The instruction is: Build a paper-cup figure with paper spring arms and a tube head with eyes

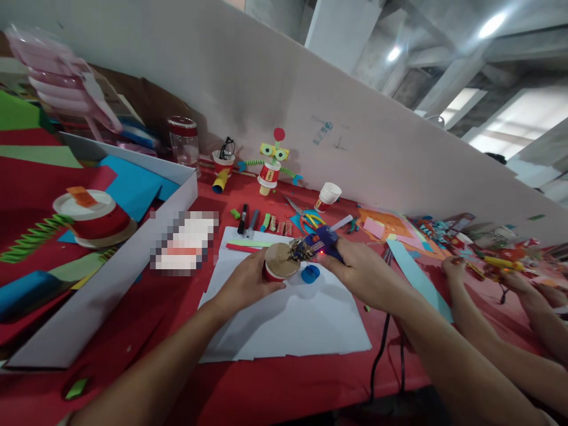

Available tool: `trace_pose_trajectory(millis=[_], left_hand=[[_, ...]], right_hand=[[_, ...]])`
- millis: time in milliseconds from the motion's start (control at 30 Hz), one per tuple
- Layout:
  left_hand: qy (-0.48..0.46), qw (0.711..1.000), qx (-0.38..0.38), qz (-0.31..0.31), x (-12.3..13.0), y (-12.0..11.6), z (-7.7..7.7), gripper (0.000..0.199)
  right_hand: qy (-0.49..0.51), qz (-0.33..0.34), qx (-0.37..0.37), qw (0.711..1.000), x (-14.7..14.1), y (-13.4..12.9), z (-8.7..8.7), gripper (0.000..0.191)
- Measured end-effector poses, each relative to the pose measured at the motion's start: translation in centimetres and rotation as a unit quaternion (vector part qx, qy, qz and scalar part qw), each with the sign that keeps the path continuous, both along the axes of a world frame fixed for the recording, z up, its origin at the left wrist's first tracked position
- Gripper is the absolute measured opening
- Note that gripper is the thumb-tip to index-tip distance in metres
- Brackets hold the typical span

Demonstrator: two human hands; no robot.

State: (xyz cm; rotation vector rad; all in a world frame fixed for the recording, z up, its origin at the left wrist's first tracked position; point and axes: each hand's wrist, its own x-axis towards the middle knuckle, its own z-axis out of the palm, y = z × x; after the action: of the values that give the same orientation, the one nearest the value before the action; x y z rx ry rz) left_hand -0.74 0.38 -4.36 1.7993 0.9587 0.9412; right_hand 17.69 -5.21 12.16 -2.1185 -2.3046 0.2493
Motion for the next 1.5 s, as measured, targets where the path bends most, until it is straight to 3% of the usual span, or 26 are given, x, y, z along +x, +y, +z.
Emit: trace_pose_trajectory(millis=[400,667,867,1033,1267,1500], left_hand=[[-0.023,1.000,-0.005,-0.006,0.0,0.0,-0.4,0.062],[-0.024,0.999,-0.019,-0.013,0.1,0.1,-0.7,0.066],[-0.007,1.000,-0.005,-0.016,0.0,0.1,-0.5,0.067],[-0.001,1.000,-0.004,-0.010,0.0,0.0,0.0,0.072],[-0.003,1.000,-0.007,-0.011,0.0,-0.1,0.5,0.068],[-0.010,1.000,0.009,-0.016,0.0,0.2,-0.3,0.067]], right_hand=[[0.019,-0.004,-0.016,1.000,-1.4,0.3,-0.1,0.029],[0.005,-0.007,-0.018,1.000,-0.2,-0.9,0.3,0.026],[-0.015,-0.047,-0.002,0.999,0.2,0.2,-0.1,0.029],[-0.018,-0.026,0.013,0.999,-0.1,0.9,-0.6,0.029],[-0.042,-0.019,0.007,0.999,-0.1,0.9,0.1,0.028],[-0.063,-0.014,0.007,0.998,-0.4,0.2,0.4,0.032]])
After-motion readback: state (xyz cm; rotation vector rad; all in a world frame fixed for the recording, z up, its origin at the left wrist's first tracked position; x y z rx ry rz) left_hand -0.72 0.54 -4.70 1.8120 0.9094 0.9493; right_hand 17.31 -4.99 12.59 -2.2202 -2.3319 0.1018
